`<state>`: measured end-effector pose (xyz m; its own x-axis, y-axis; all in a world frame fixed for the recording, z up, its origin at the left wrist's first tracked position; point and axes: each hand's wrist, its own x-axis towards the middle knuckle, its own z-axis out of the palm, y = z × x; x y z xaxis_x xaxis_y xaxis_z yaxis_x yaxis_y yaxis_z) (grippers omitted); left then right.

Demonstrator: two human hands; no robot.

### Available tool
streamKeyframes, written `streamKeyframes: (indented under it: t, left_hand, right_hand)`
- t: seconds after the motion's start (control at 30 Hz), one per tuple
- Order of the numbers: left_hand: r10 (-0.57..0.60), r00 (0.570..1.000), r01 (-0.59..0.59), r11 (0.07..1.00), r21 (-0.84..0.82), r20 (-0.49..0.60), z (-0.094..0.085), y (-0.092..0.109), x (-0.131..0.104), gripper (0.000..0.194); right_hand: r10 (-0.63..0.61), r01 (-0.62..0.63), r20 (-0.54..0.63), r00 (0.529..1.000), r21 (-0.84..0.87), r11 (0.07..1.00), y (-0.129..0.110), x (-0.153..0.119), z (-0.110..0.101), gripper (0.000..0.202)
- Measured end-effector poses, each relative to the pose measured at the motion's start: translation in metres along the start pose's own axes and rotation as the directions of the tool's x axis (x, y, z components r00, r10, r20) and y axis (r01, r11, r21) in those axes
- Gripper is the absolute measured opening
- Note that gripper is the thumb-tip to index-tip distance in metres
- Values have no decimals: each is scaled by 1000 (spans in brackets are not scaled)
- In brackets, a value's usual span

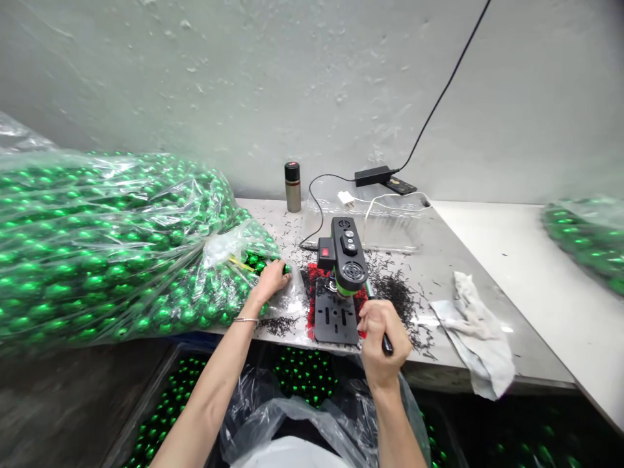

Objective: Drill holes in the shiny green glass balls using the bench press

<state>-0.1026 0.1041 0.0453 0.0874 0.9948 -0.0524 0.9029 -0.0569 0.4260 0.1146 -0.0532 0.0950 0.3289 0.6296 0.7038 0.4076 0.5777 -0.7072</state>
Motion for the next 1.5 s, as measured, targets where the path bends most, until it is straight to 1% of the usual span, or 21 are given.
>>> streamKeyframes:
  t: [0.07,0.1,0.13,0.17,0.2,0.23,0.27,0.3,0.37,0.43,0.53,0.63,0.7,0.77,0.87,0.97,1.03,1.07,1.17,1.27,1.5]
  left_hand:
    - [0,1000,-1,998,-55,-8,0,0,-6,31]
    - [-8,1000,6,990,-144,-13,-1,0,-12,36]
    - [-27,1000,21,958,-286,-15,-2,-1,-19,41]
    - [-50,999,42,885,-463,-5,-4,-1,-28,47]
    - [-75,997,66,762,-644,15,-5,-1,-38,52]
    - [-95,995,88,603,-793,39,-7,0,-48,56]
    - [-109,992,102,446,-889,59,-7,1,-58,58]
    - [-118,990,108,329,-938,73,-7,4,-68,58]
    - [-136,987,105,176,-979,81,-3,13,-83,60]
    - [-135,986,106,90,-990,93,4,23,-94,66]
    - [-98,989,114,41,-993,110,20,38,-102,67]
    - [-36,988,152,94,-984,149,36,49,-105,61]
    - [19,983,178,181,-967,184,45,55,-105,61]
    - [63,981,157,290,-944,183,53,59,-103,62]
    - [91,990,48,494,-868,106,64,61,-98,54]
    - [118,992,-64,717,-695,31,70,61,-95,44]
    - [180,983,-165,820,-547,-28,70,63,-94,40]
    - [222,973,-222,849,-479,-59,69,64,-94,38]
    - [346,931,-366,866,-342,-118,68,67,-92,35]
    - [412,899,-438,847,-301,-149,72,67,-91,35]
    - [400,875,-471,835,-285,-272,93,62,-92,33]
  right_hand:
    - [-25,25,9,1000,-16,1000,-1,1,-1,29]
    - [-36,36,15,999,-22,999,-1,2,-1,30]
    - [-43,44,20,999,-25,999,-1,2,-2,30]
    - [-46,47,25,999,-26,999,-2,3,-2,31]
    - [-46,47,28,999,-25,999,-2,3,-2,31]
    - [-45,46,27,999,-22,999,-2,4,-2,31]
    - [-44,44,24,999,-17,999,-2,4,-2,31]
    - [-42,42,20,999,-12,999,-2,5,-2,31]
    - [-42,42,23,999,-3,999,-2,7,-2,32]
    - [-53,53,36,998,0,999,-2,9,-4,33]
    - [-88,90,67,994,-20,996,-3,13,-7,33]
    - [-115,123,109,987,-70,990,-5,17,-10,30]
    - [-127,140,127,984,-101,985,-6,20,-11,27]
    - [-140,156,133,981,-119,981,-8,22,-11,25]
    - [-148,164,127,981,-126,978,-8,22,-11,25]
    - [-148,163,125,981,-123,979,-6,20,-10,25]
    - [-148,163,123,981,-117,980,-5,19,-10,25]
    - [-149,163,123,981,-114,980,-5,18,-10,25]
    - [-151,163,117,982,-103,981,-4,17,-10,27]
    - [-154,166,119,981,-99,981,-4,16,-10,29]
    - [-158,169,106,982,-106,980,-2,14,-10,29]
